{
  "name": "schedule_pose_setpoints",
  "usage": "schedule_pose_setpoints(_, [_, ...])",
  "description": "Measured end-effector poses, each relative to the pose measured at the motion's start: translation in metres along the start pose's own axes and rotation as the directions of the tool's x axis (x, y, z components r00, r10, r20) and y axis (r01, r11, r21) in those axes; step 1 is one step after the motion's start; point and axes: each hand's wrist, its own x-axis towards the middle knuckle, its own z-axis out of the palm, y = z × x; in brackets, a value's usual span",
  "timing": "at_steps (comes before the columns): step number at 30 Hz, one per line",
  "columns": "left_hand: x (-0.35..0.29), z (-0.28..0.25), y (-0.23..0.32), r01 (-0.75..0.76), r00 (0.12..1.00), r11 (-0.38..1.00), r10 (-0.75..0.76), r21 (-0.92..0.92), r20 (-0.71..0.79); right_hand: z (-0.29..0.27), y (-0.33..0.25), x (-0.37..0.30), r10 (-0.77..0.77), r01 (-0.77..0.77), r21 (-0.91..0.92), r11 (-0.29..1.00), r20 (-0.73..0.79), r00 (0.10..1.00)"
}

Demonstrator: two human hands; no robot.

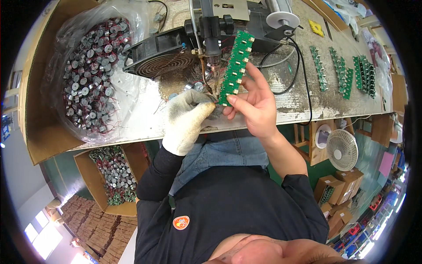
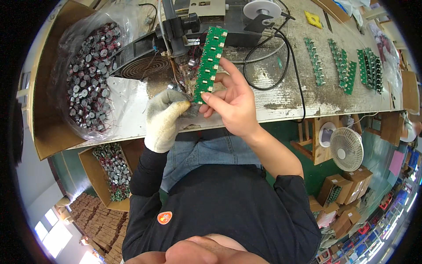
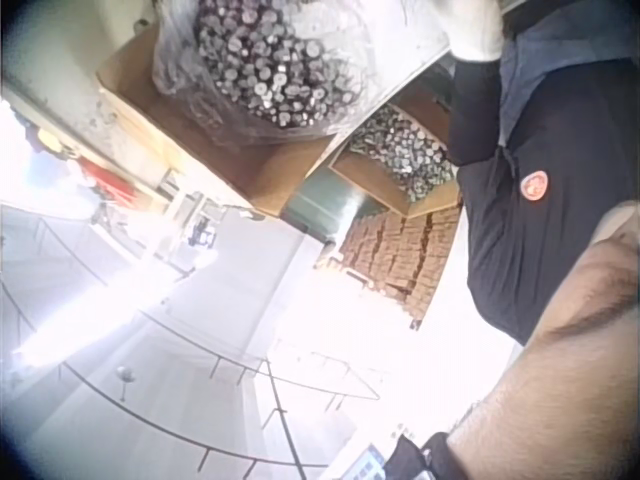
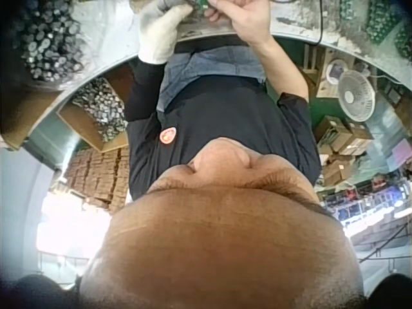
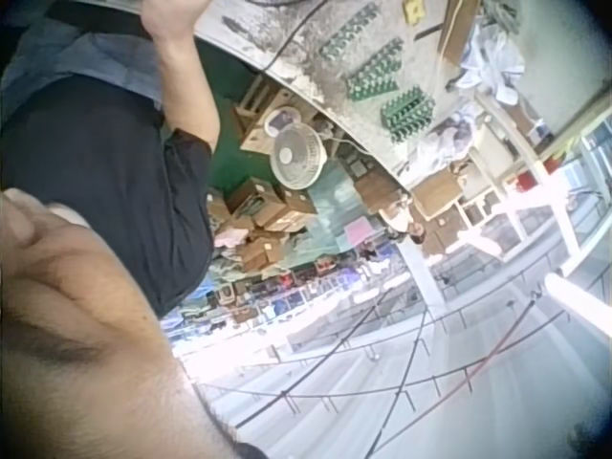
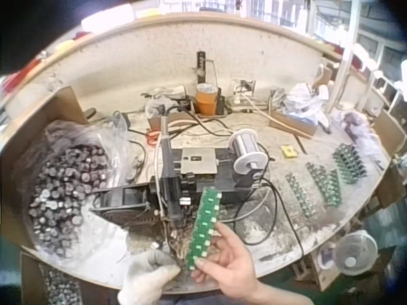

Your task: Assembling LED boards by picking components from a box and using a machine to process them on a workbench.

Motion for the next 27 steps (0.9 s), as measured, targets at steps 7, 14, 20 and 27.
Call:
schedule_pose_setpoints(7, [0.001, -0.002, -0.002, -0.137, 0.991, 0.983, 0.136, 0.125, 0.011, 0.004, -0.004, 0.0, -0.022, 0.023, -0.04, 0.999, 0.005, 1.0])
schedule_pose_setpoints(14, [-0.003, -0.002, -0.007, -0.049, 0.999, 0.999, 0.049, -0.006, -0.006, 0.003, 0.001, -0.003, -0.007, 0.007, -0.025, 1.0, -0.018, 1.0])
schedule_pose_setpoints(20, [-0.003, -0.001, -0.005, -0.023, 1.0, 0.999, 0.023, -0.024, -0.001, 0.003, 0.002, -0.002, -0.007, 0.006, -0.032, 0.999, -0.027, 1.0])
schedule_pose_setpoints(27, [-0.002, -0.005, -0.01, -0.118, 0.993, 0.99, 0.118, 0.071, 0.015, 0.003, 0.003, -0.003, -0.004, 0.003, -0.025, 1.0, -0.013, 1.0])
